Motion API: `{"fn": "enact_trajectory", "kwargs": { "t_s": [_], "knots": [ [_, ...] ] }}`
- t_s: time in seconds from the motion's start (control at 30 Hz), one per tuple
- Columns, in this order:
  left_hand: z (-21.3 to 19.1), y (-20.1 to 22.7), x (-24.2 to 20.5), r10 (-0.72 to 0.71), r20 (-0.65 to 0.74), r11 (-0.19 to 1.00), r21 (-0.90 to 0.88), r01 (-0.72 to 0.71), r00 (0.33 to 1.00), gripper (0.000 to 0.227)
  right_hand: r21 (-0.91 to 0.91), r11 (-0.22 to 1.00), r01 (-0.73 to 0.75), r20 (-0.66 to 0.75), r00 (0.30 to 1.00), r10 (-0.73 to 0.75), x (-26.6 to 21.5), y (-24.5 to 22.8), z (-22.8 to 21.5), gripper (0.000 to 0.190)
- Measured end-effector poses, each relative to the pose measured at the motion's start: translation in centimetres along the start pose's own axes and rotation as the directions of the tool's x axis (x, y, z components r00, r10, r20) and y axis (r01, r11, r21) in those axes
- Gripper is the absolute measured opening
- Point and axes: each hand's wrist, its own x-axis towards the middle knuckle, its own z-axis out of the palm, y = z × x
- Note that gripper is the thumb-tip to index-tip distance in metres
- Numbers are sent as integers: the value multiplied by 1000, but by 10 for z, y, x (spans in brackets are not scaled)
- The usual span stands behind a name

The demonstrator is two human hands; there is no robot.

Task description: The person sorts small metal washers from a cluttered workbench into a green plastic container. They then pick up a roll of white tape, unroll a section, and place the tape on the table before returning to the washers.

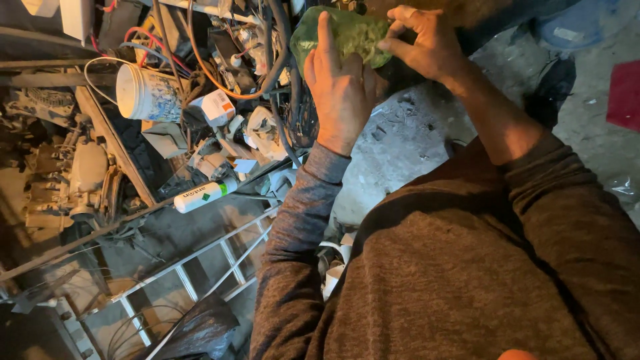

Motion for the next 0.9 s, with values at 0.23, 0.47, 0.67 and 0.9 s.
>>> {"fn": "enact_trajectory", "kwargs": {
  "t_s": [0.23, 0.47, 0.67, 0.9],
  "knots": [
    [-5, 1, 0, 2, -4, 1000, -17, -2, 1000, 19, -65, 992, 105, 32, 994, -103, 5, -7, 0, 42],
    [-7, 3, -1, -17, 3, 998, -60, 17, 1000, 23, -25, 991, 135, 17, 991, -135, 3, -7, -3, 43],
    [-12, 7, -8, -27, 26, 998, -49, 28, 999, 30, -71, 995, 68, -1, 998, -69, -3, -7, -1, 39],
    [-12, -6, -20, 6, 1, 996, -92, -6, 1000, 44, -8, 999, 37, -5, 999, -37, -6, -9, -2, 36]
  ]
}}
